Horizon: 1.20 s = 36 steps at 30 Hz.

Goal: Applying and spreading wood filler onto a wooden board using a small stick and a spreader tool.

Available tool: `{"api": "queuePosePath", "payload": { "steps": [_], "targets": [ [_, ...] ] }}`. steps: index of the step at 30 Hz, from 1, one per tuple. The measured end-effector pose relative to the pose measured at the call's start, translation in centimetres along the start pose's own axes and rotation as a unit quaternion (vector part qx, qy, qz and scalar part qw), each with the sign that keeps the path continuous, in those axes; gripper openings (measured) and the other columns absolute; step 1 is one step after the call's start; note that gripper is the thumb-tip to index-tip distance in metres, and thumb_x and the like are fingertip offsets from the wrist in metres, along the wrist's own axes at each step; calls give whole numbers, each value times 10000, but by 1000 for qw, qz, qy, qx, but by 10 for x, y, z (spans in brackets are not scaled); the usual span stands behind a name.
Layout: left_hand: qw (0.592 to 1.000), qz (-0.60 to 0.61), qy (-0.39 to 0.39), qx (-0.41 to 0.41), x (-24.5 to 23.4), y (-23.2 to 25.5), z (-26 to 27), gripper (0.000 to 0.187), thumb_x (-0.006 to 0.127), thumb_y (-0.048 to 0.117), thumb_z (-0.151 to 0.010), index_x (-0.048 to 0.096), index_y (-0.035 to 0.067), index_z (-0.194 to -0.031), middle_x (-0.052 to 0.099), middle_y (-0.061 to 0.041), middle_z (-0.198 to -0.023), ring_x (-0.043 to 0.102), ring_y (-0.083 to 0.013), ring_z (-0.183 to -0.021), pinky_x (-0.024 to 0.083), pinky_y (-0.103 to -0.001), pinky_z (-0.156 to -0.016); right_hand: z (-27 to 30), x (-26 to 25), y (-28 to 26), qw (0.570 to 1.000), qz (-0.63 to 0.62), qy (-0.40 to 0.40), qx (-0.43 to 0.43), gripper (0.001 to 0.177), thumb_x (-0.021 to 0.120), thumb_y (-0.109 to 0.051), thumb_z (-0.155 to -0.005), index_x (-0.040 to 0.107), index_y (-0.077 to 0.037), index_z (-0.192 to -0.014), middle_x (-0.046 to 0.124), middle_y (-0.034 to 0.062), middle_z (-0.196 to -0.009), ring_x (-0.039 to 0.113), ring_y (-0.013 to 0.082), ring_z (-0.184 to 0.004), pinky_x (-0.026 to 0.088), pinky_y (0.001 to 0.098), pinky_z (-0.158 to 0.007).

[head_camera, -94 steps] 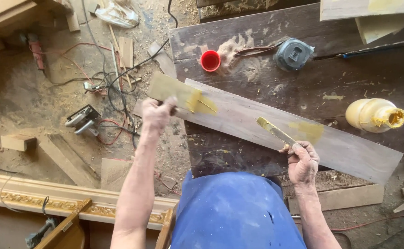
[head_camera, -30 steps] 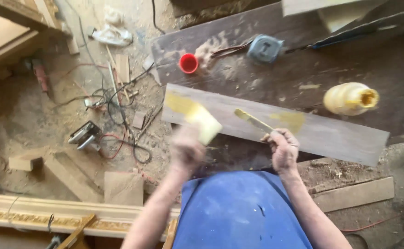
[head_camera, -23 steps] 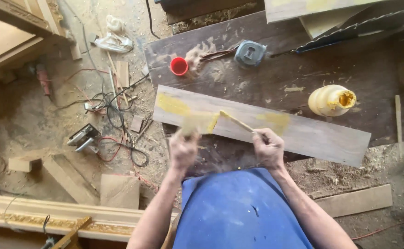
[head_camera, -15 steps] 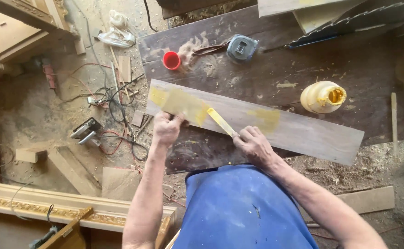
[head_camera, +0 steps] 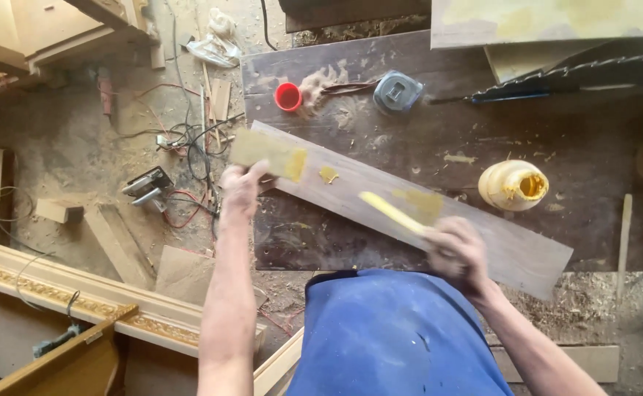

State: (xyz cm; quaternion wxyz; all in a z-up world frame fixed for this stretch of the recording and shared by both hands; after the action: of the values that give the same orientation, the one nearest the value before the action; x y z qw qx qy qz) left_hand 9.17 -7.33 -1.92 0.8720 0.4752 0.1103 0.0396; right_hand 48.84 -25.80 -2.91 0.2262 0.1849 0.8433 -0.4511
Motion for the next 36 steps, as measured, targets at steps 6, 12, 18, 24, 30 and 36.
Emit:
{"api": "queuePosePath", "payload": {
  "steps": [6, 12, 18, 24, 30, 36],
  "targets": [
    [999, 24, 18, -12, -14, -6, 9, 139, 765, 33, -872, 699, -65, -946, 713, -225, -740, 737, -324, -589, 616, -410, -458, 69, -41, 13, 932, -141, 126, 309, 97, 709, 53, -899, 736, -12, -966, 672, 144, -861, 651, 218, -799, 537, 355, -766],
    [994, -63, 79, 47, 23, 19, 40, 161, 827, 151, -816, 720, 31, -832, 716, -142, -680, 721, -206, -561, 571, -318, -441, 61, -37, 18, 919, -101, 127, 361, 60, 767, -21, -919, 765, -59, -966, 666, 126, -850, 636, 179, -775, 515, 335, -745],
    [742, -569, 98, 340, 9, -28, 3, 283, 924, 385, -729, 710, 221, -644, 691, 30, -631, 716, -178, -549, 591, -304, -519, -6, -5, 15, 909, -85, 142, 382, 68, 738, -72, -969, 786, -91, -1013, 673, 110, -863, 636, 182, -798, 515, 362, -767],
    [987, -39, 151, 24, -34, 29, -24, 156, 769, 111, -851, 720, 0, -950, 717, -139, -787, 766, -224, -640, 694, -346, -545, -63, 14, 31, 849, -122, 129, 498, 161, 626, -181, -994, 734, -153, -878, 587, -11, -688, 477, 79, -671, 458, 289, -618],
    [964, -213, 146, 70, -10, -8, -5, 216, 819, 258, -809, 756, 76, -907, 740, -110, -771, 761, -235, -678, 652, -372, -576, -88, 27, 53, 761, -247, 242, 549, 90, 629, -155, -1005, 654, -69, -1001, 636, 56, -690, 585, 93, -583, 540, 233, -549],
    [931, -268, 245, -16, -35, 10, -11, 294, 798, 332, -827, 778, 68, -954, 772, -153, -882, 761, -279, -841, 595, -346, -802, -67, 30, 62, 753, -248, 238, 561, 719, 602, -64, -992, 219, -5, -1598, 698, 159, -795, 670, 112, -593, 611, 213, -550]
  ]
}}
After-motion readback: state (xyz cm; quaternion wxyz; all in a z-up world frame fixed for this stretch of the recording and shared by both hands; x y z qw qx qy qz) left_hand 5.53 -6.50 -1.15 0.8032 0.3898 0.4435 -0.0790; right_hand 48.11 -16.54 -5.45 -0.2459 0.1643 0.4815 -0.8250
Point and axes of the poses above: each hand's wrist, its own z-axis away from the middle knuckle, its own x-axis out of the palm, y = z × x, the point moved 1 cm from there along -z, towards the middle knuckle
